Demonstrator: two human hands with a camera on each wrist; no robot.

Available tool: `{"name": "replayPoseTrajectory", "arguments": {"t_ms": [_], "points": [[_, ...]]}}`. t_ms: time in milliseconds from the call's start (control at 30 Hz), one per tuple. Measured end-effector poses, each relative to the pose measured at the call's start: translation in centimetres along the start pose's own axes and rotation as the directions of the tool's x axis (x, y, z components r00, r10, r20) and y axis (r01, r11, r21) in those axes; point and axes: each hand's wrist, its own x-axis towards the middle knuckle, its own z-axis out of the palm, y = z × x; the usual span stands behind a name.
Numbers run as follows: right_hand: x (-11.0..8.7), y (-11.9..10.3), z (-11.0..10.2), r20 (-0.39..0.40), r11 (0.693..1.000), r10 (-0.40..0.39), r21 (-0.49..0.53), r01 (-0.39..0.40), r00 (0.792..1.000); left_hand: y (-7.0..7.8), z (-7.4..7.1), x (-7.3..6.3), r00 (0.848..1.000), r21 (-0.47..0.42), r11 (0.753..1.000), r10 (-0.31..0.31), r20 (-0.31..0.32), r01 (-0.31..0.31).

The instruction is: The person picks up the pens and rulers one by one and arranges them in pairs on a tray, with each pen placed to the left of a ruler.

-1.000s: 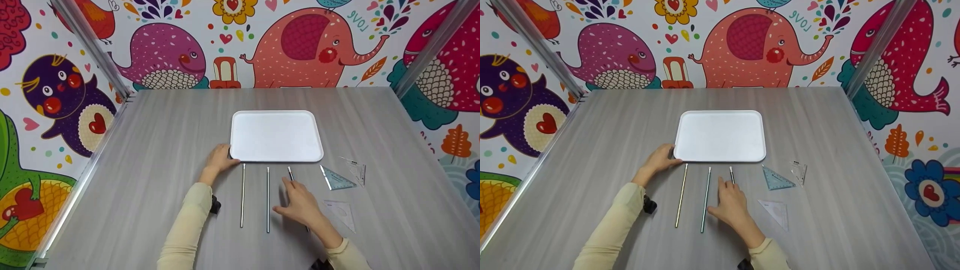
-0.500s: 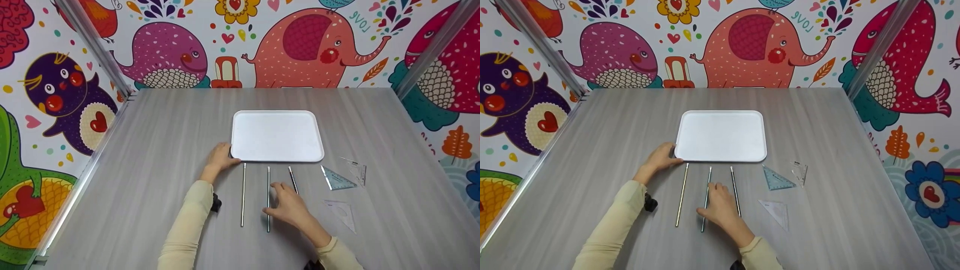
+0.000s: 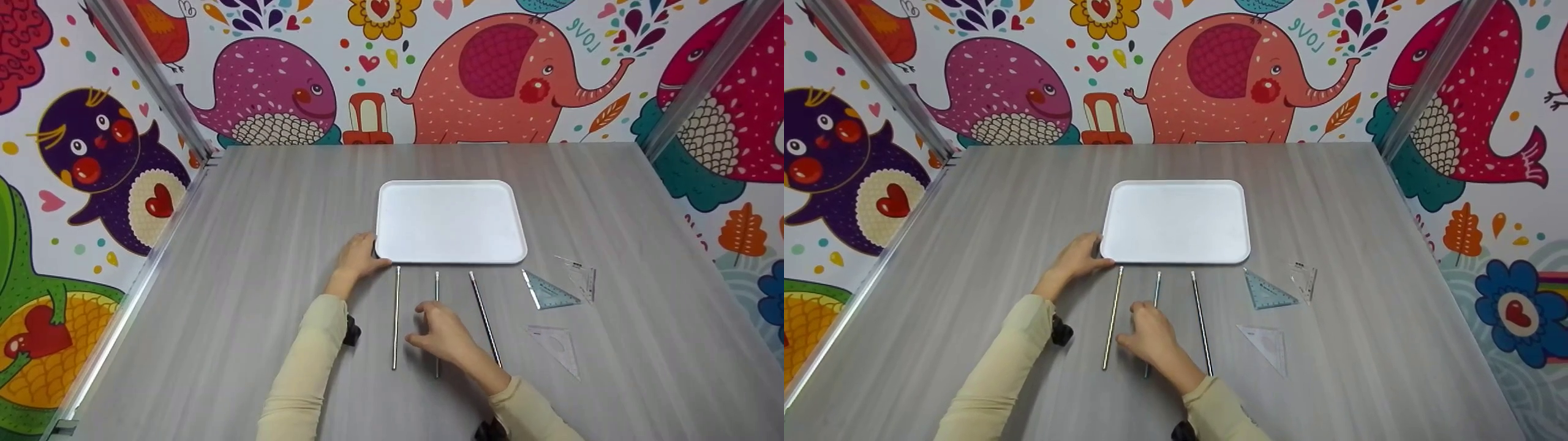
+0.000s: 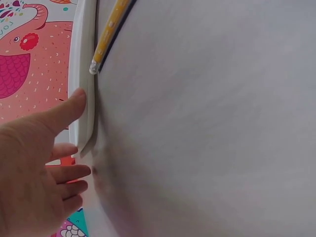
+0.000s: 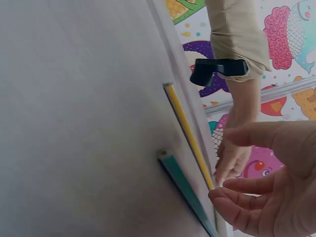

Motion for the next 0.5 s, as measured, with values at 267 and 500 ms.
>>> {"name": "replayPoseTrajectory", "arguments": {"t_ms": [267, 500], "points": [[0.6, -0.2, 1.3, 0.019, 0.999, 0.025, -0.025, -0.025, 1.000, 0.1, 0.0, -0.1, 0.999, -0.020, 0.999, -0.031, 0.013, 0.031], [1.5, -1.3, 1.7, 0.049, 0.994, 0.025, -0.106, -0.020, 0.998, 0.0, -0.1, -0.1, 0.998, -0.038, 0.998, -0.050, 0.029, 0.052]]}}
